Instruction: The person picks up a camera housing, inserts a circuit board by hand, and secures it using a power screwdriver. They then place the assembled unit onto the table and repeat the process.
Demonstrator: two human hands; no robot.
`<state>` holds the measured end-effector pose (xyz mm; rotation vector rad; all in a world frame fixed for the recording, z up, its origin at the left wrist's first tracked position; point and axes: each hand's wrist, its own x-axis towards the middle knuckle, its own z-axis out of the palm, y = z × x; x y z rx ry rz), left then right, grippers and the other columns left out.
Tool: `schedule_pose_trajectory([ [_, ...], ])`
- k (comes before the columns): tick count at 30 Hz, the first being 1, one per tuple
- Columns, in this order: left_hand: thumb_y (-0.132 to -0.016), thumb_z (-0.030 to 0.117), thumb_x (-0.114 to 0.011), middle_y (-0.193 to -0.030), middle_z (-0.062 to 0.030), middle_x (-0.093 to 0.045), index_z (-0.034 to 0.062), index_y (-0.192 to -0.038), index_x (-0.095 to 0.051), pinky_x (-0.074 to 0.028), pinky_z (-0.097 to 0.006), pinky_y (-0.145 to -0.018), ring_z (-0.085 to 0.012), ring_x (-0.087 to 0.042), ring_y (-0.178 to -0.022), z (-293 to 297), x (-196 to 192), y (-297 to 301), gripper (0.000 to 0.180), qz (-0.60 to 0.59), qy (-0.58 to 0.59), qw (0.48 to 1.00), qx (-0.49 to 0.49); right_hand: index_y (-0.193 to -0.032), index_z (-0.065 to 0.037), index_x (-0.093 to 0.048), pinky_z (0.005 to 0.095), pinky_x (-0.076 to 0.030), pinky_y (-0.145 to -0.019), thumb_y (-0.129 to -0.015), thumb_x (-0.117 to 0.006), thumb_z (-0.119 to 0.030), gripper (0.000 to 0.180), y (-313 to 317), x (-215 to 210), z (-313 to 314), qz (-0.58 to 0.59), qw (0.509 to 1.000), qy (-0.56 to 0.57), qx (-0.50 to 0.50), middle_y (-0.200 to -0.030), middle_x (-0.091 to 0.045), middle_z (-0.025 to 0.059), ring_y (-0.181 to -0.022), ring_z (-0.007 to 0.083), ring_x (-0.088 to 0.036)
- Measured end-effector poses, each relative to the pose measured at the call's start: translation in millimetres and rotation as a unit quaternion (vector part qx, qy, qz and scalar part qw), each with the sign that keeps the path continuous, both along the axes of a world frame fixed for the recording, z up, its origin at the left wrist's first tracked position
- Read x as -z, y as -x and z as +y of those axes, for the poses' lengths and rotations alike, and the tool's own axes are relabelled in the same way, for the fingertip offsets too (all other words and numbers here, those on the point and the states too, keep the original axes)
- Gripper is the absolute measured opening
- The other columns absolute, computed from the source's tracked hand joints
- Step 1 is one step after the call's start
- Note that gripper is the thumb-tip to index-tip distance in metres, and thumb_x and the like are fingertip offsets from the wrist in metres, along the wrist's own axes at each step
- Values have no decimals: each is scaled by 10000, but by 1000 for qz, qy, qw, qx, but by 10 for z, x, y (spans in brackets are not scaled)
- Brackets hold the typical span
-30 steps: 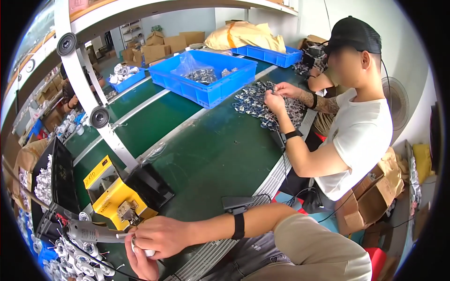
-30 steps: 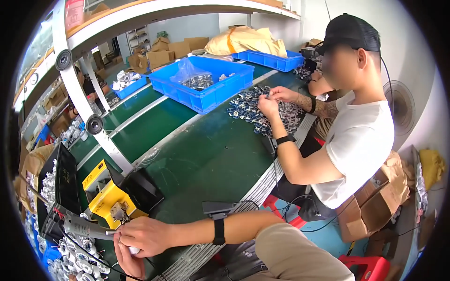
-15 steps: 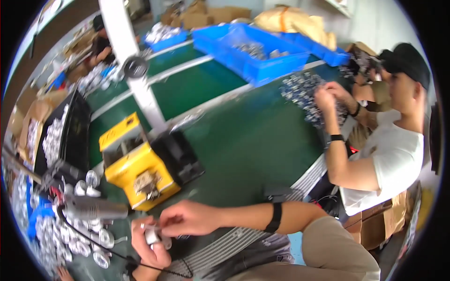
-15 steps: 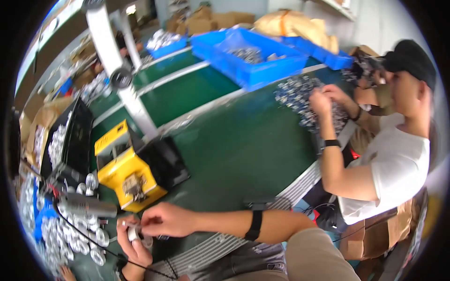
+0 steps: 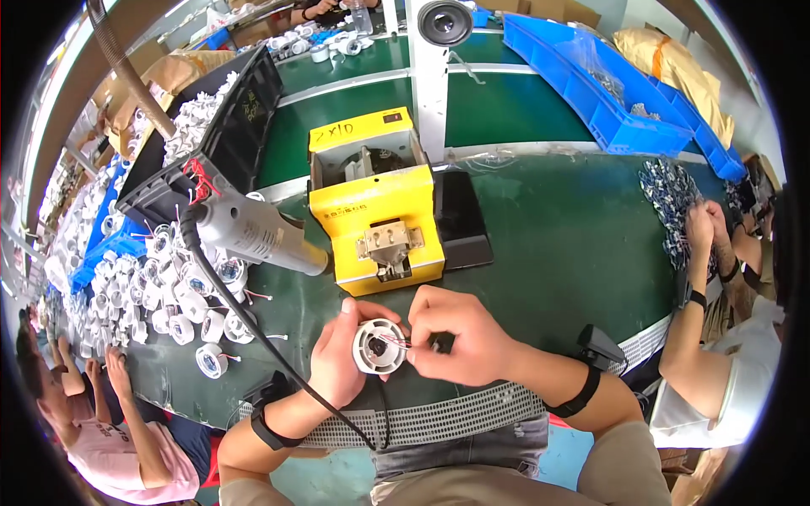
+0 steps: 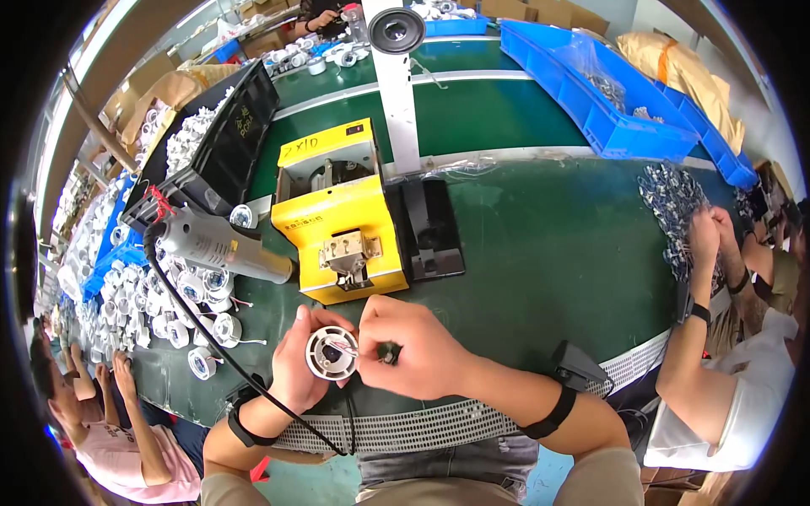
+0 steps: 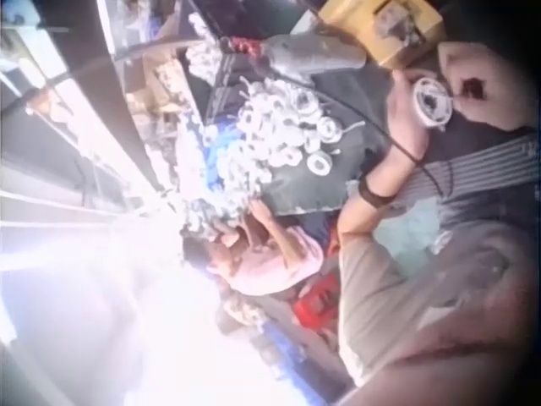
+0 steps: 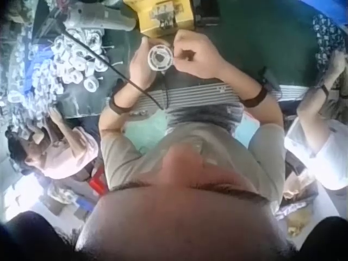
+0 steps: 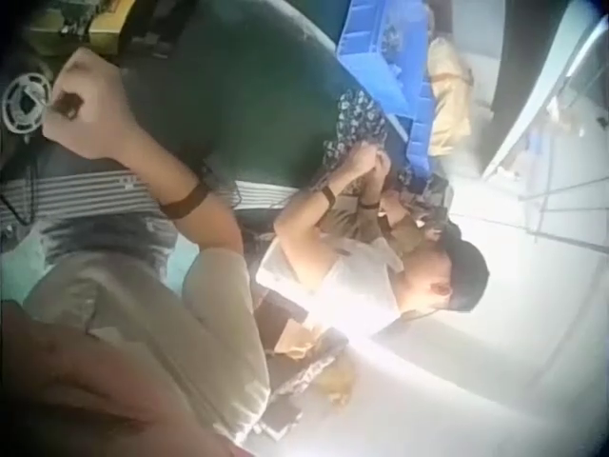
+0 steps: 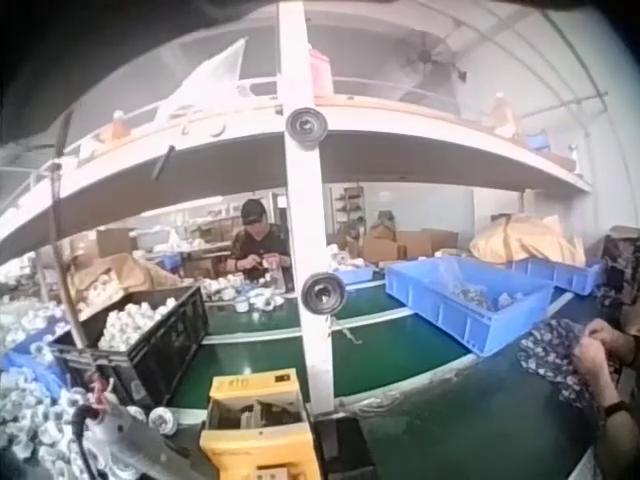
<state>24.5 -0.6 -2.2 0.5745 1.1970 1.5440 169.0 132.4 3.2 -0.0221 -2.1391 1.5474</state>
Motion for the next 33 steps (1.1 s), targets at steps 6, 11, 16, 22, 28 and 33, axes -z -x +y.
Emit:
schedule_pose_trajectory([
  [6, -1025, 458, -208, -769, -94, -630, -43, -1052, -577, -487, -252, -490, -151, -598, -593, 50, 47, -16, 623, 32, 49, 998, 27, -628, -65, -512, 325, -416, -536, -615, -693, 0, 193, 90, 52, -92, 82, 969, -206, 107, -729, -495, 59, -628, 241, -511],
  [11, -1028, 437, -259, -851, -81, -625, -44, -1164, -543, -508, -255, -643, -143, -612, -677, 56, 97, -13, 574, 17, 23, 996, 86, -712, -65, -556, 315, -462, -520, -703, -733, -72, 177, 16, -4, -173, 53, 937, -314, 143, -784, -500, 55, -585, 204, -548],
  [16, -1032, 372, -319, -1100, -104, -572, -20, -1281, -459, -480, -275, -850, -140, -583, -940, 59, 130, -27, 485, 68, -54, 995, 53, -899, -69, -608, 289, -489, -557, -775, -727, -102, 175, 35, 45, -71, -16, 977, -160, 139, -881, -520, 52, -612, 165, -584],
  [22, -1034, 362, -293, -1110, -122, -571, -17, -1262, -445, -520, -304, -832, -174, -599, -967, 47, 132, -70, 467, 105, -131, 982, -83, -965, -57, -602, 287, -498, -617, -741, -761, -66, 275, 4, -108, -2, -4, 975, -173, 139, -923, -564, 75, -691, 176, -600],
  [28, -1021, 315, -377, -1167, -135, -545, 8, -1278, -423, -497, -353, -900, -213, -581, -1047, 68, 143, -11, 404, 175, -164, 967, -81, -932, 11, -637, 229, -514, -552, -810, -711, -18, 146, -31, -86, -41, -55, 978, 178, 91, -826, -656, 58, -655, 104, -626],
  [33, -976, 267, -498, -1362, -141, -466, 69, -1386, -361, -385, -425, -1040, -293, -447, -1273, 63, 30, 3, 475, -150, -167, 974, 13, -1014, 17, -649, 220, -509, -578, -829, -683, 5, 188, -46, -94, 18, -50, 975, 217, 10, -857, -657, 67, -684, 99, -622],
])
